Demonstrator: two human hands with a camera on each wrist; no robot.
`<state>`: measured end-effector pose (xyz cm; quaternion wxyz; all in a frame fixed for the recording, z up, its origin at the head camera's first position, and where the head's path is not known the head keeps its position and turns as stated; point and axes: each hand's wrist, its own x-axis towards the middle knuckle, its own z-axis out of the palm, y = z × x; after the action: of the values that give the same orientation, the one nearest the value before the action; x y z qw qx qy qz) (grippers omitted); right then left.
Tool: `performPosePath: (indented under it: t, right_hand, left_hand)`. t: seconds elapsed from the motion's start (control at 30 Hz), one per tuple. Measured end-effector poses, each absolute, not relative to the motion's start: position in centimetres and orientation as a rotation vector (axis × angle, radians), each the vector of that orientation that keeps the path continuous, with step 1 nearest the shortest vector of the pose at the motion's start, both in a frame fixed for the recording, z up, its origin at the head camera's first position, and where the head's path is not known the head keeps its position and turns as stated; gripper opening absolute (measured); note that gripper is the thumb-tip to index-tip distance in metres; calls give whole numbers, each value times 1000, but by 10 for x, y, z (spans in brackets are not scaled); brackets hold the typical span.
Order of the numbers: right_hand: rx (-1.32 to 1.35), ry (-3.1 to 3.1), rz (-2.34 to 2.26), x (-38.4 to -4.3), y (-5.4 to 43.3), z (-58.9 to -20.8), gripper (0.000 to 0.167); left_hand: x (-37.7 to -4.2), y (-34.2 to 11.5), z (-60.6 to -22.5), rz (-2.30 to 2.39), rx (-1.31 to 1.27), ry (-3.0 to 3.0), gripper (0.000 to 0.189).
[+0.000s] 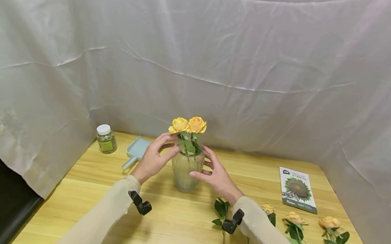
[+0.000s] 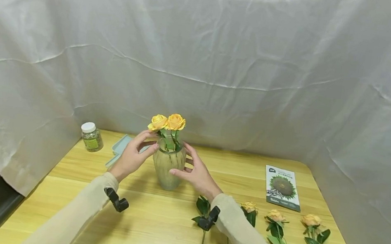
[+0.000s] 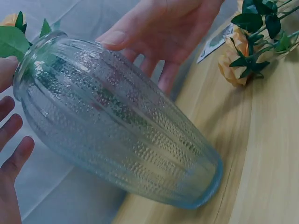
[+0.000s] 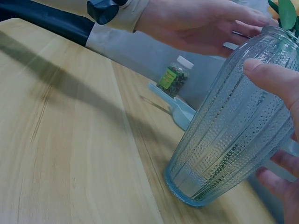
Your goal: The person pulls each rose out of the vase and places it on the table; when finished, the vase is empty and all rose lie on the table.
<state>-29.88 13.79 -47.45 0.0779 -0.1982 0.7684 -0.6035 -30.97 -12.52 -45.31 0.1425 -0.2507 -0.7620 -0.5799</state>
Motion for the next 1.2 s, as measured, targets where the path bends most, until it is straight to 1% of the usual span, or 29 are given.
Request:
performPosePath:
  t: [0.23, 0.77, 0.93, 1.2]
  right_hand:
    - [-610, 2314, -1824, -298, 136, -476, 96]
    - [-580, 2328, -1822, -297, 136, -474, 95]
    - [-589, 2317, -1825, -297, 135, -475, 95]
    - [-591, 2322, -1830, -297, 135, -477, 94]
  left_hand:
    - [-308, -120, -452, -1776, -598, -2221, 54]
    - [-307, -116, -452, -1821, -533, -2166, 47]
    - [-304, -116, -456, -1854, -500, -2055, 40]
    - [-297, -112, -457, -1798, -591, -2041, 30]
